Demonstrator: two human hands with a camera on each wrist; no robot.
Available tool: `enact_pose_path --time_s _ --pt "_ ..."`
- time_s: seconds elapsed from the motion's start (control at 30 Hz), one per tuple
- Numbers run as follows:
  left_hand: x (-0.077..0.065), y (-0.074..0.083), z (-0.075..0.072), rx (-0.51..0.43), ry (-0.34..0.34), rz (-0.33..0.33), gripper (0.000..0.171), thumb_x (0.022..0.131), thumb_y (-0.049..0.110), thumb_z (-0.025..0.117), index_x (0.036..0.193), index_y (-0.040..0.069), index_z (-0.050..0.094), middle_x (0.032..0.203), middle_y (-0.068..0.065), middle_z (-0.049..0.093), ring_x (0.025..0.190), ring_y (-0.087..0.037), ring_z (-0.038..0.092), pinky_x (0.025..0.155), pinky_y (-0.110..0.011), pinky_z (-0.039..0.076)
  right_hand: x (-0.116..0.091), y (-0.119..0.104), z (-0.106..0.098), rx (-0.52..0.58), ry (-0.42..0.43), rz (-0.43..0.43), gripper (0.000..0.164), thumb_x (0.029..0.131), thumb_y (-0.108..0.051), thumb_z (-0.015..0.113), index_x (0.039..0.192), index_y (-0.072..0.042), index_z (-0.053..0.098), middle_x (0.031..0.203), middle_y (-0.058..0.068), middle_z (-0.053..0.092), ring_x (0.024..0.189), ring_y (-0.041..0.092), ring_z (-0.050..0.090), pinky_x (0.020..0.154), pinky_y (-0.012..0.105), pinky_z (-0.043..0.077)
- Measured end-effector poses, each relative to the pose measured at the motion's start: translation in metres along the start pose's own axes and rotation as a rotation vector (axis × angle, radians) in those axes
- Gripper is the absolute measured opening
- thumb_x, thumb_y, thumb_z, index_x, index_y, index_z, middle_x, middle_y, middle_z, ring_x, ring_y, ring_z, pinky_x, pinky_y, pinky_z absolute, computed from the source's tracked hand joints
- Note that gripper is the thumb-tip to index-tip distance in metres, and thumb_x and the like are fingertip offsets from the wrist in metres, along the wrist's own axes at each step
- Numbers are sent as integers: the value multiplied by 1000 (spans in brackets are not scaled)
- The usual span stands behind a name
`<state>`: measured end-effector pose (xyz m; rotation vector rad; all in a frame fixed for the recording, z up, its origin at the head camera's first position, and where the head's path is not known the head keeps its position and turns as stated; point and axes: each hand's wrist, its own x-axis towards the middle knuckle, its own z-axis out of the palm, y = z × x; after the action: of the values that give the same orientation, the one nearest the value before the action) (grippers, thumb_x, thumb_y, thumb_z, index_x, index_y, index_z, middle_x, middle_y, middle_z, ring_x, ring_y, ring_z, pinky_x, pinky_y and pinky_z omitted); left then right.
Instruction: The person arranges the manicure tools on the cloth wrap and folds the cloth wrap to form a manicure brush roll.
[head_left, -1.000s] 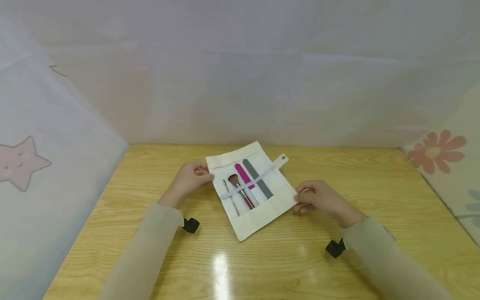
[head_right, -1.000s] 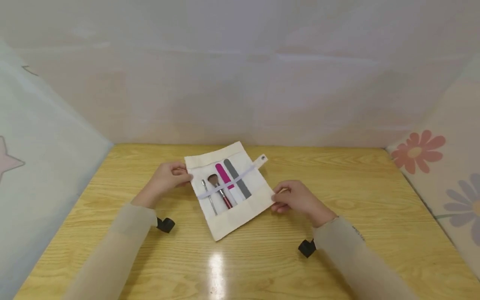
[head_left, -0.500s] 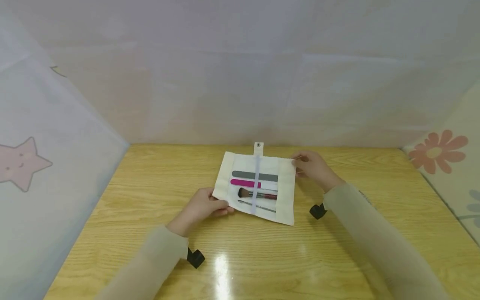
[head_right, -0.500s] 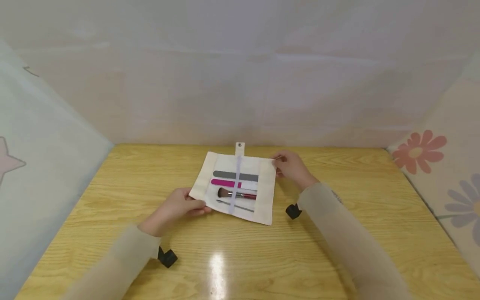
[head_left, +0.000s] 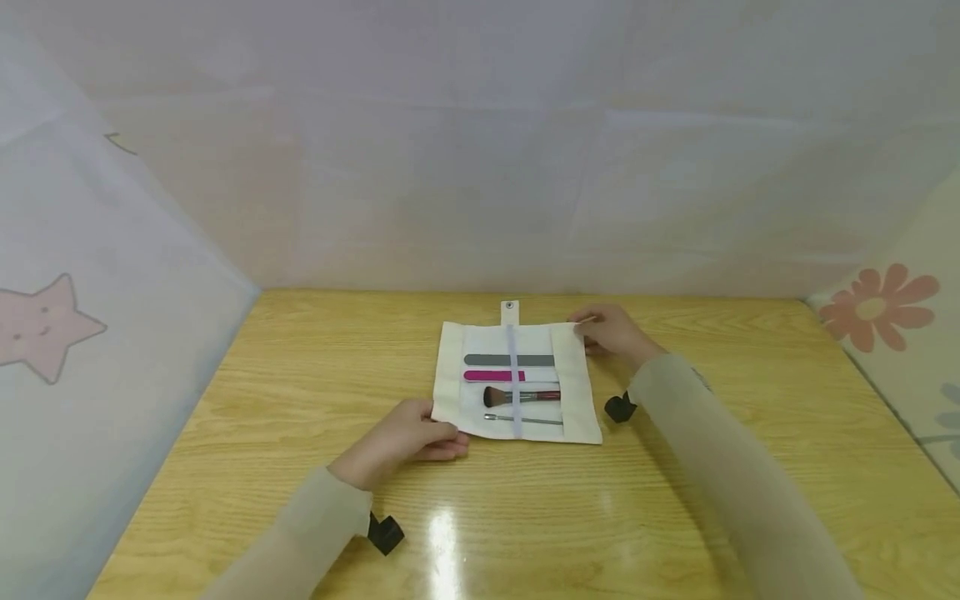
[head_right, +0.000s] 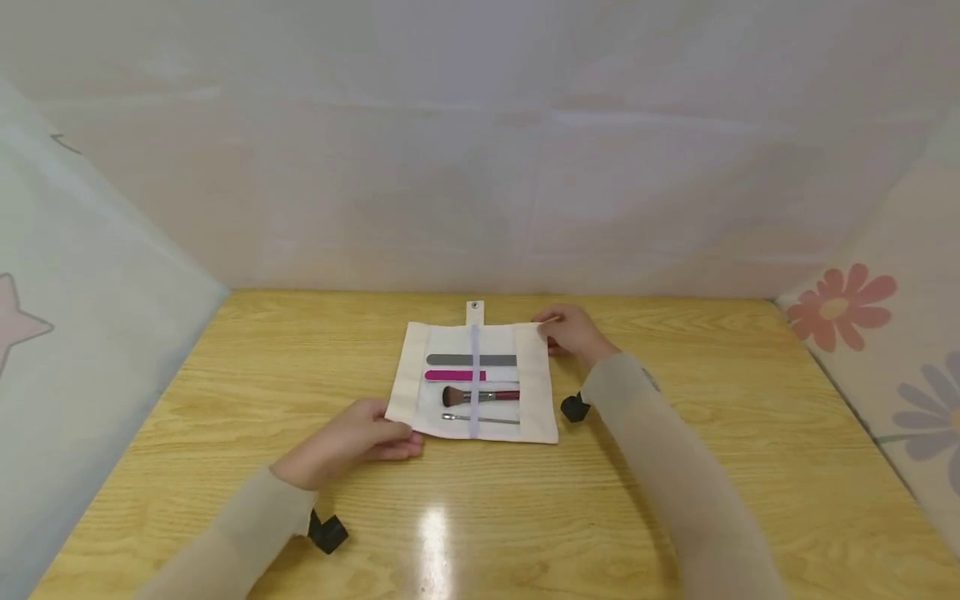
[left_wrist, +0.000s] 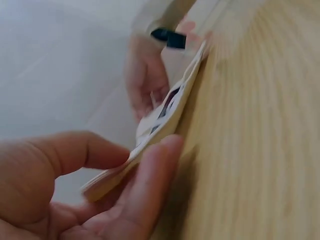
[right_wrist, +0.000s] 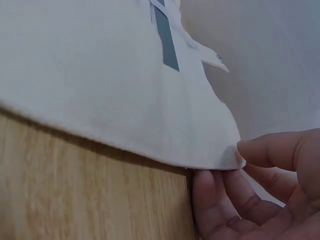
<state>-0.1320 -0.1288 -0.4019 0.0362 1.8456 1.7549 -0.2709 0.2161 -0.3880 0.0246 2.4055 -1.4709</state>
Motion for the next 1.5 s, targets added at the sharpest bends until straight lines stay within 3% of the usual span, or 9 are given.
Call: enact_pose_path --time_s 0.13,0.27,0.37,0.57,0.7,0.9,1.1,1.37,1.5 --pt "-10 12 -18 304 58 32 23 100 12 62 111 -7 66 95 -13 74 85 -22 72 77 -36 60 -14 -1 -7 -58 11 -46 39 105 -14 52 143 0 51 140 22 51 115 34 58 96 43 52" --pt "-24 34 -38 663 225 164 26 102 23 61 114 1 70 100 -6 71 90 -22 68 78 -39 57 -44 -11 -19 -225 75 -170 35 106 -18 53 138 -5 56 142 18 52 120 38 55 95 50 51" --pt "-31 47 -47 792 289 285 26 103 23 59 119 4 67 110 -8 70 101 -27 66 86 -45 55 -66 -19 -26 -324 96 -301 28 105 -20 57 130 -6 62 136 16 58 118 36 57 93 52 51" --pt "-20 55 -41 890 239 461 29 101 18 63 127 4 64 124 -9 68 115 -30 65 101 -51 48 -91 -15 -19 -456 3 -481 25 100 -9 64 125 -3 65 125 14 64 111 30 60 97 51 51" --pt "-9 49 -30 951 163 461 41 99 20 67 135 3 59 134 -10 63 125 -31 58 107 -51 44 -103 -2 -2 -561 -79 -445 37 96 -14 70 130 -2 62 130 16 60 118 38 57 101 55 46" --pt "2 32 -22 1006 3 370 59 92 23 76 144 7 53 145 -8 55 137 -29 48 114 -47 36 -119 16 22 -615 -186 -327 62 89 -22 80 141 -1 53 145 18 49 136 37 45 112 55 36" --pt "6 23 -20 1048 -47 392 59 88 13 77 142 3 54 144 -10 54 136 -30 48 114 -47 35 -129 20 33 -645 -177 -275 85 81 -18 87 150 2 41 153 23 37 139 39 41 112 53 36" --pt "7 24 -22 1069 -42 429 37 97 5 59 134 4 61 137 -9 61 130 -28 55 110 -46 41 -131 18 33 -723 -169 -339 75 83 -12 79 148 2 43 149 23 42 133 37 47 108 52 42" --pt "8 24 -28 1050 -18 463 26 103 8 55 126 8 68 128 -5 67 123 -27 60 107 -46 45 -125 22 27 -746 -156 -443 53 90 -7 64 140 2 53 138 17 54 121 28 55 103 49 46"
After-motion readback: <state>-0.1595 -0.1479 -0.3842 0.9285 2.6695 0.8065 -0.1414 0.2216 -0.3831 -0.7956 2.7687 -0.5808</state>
